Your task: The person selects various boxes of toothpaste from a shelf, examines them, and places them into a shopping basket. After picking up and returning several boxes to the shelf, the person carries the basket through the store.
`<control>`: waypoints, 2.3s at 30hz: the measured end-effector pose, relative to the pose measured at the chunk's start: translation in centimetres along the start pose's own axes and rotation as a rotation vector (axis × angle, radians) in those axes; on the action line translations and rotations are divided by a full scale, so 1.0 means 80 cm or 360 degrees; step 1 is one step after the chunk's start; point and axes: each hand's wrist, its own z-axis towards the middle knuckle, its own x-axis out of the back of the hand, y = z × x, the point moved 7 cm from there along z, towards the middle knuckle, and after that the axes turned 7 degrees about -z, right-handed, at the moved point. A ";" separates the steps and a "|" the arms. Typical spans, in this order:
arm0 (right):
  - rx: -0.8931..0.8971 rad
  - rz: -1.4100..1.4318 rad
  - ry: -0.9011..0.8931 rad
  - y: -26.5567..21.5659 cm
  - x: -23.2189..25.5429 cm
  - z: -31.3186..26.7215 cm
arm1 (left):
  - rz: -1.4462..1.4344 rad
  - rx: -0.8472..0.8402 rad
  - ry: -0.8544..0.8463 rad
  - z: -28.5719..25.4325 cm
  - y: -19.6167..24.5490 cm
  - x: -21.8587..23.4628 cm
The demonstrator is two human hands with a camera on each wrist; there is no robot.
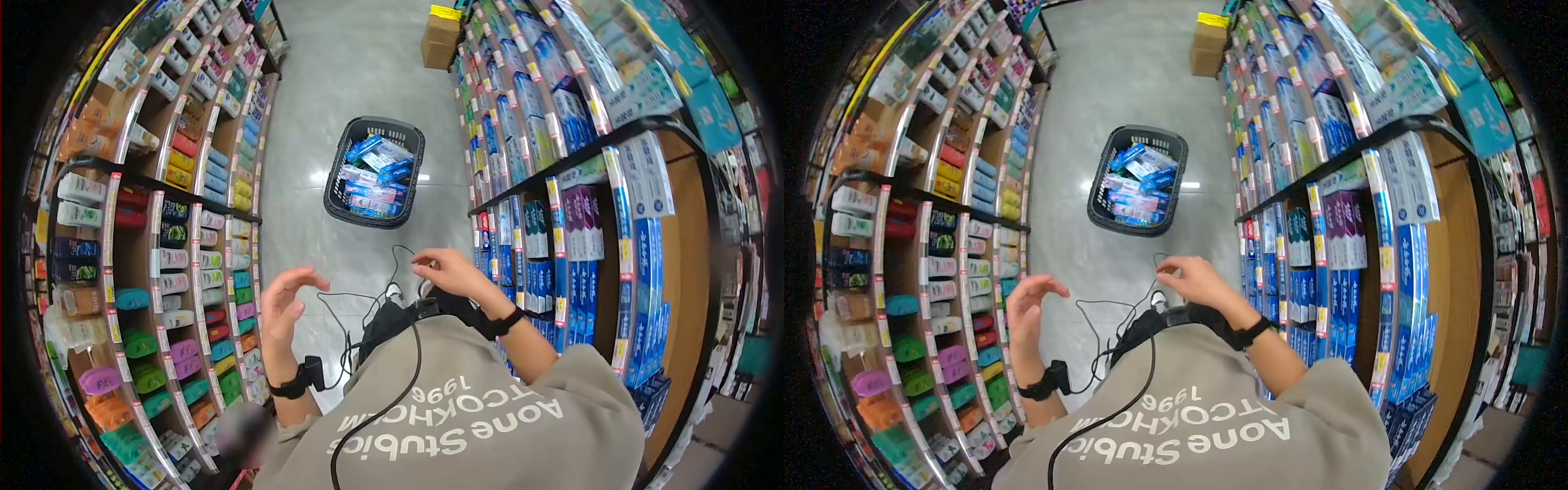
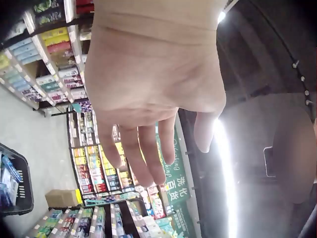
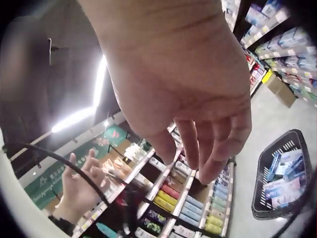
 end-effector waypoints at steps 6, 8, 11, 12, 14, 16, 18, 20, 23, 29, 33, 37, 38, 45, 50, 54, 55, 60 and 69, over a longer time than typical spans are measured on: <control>-0.0777 0.1474 -0.0449 0.126 -0.068 0.158 | 0.0094 0.0115 0.0318 -0.002 0.008 0.037; -0.0987 0.1301 -0.0316 0.195 -0.091 0.209 | 0.0132 0.0144 0.0458 0.004 0.001 0.052; -0.1250 0.1062 -0.0139 0.302 -0.124 0.284 | 0.0156 0.0267 0.0667 0.023 -0.013 0.075; -0.1351 0.1032 -0.0080 0.336 -0.136 0.303 | 0.0144 0.0335 0.0743 0.028 -0.025 0.081; -0.1084 0.0555 -0.0512 0.465 -0.202 0.369 | 0.0143 0.0542 0.0823 0.047 -0.048 0.084; -0.0958 0.0214 -0.0558 0.477 -0.207 0.416 | 0.0121 0.0834 0.0809 0.064 -0.077 0.077; -0.0858 -0.0210 -0.0057 0.494 -0.190 0.457 | 0.0216 0.1176 0.0779 0.078 -0.096 0.070; -0.0976 -0.0315 -0.0258 0.476 -0.163 0.494 | 0.0289 0.1471 0.0754 0.083 -0.111 0.072; -0.0779 -0.0486 -0.0101 0.523 -0.169 0.540 | 0.0300 0.1663 0.0875 0.118 -0.122 0.070; -0.0961 -0.0540 -0.0399 0.530 -0.191 0.563 | 0.0437 0.1813 0.1107 0.162 -0.112 0.069; -0.1043 -0.0301 -0.0137 0.567 -0.223 0.566 | 0.0432 0.1902 0.1056 0.165 -0.119 0.068; -0.1196 -0.0218 0.0032 0.545 -0.212 0.566 | 0.0585 0.2011 0.0868 0.201 -0.129 0.062; -0.1124 -0.0245 0.0066 0.543 -0.213 0.565 | 0.0617 0.2024 0.0834 0.206 -0.129 0.062; -0.1007 -0.0415 0.0149 0.515 -0.196 0.549 | 0.0898 0.2088 0.0489 0.239 -0.144 0.068; -0.0992 -0.0310 0.0289 0.514 -0.208 0.535 | 0.0872 0.2077 0.0426 0.229 -0.145 0.061; -0.1040 -0.0152 0.0231 0.517 -0.209 0.537 | 0.0904 0.2106 0.0342 0.216 -0.141 0.077; -0.1038 -0.0131 0.0201 0.520 -0.203 0.540 | 0.0881 0.2056 0.0344 0.213 -0.146 0.079; -0.0962 -0.0252 0.0138 0.512 -0.220 0.530 | 0.0878 0.1945 0.0194 0.208 -0.146 0.110; -0.0987 0.0274 0.0721 0.377 -0.155 0.378 | 0.0206 0.1523 0.0276 0.166 -0.139 0.275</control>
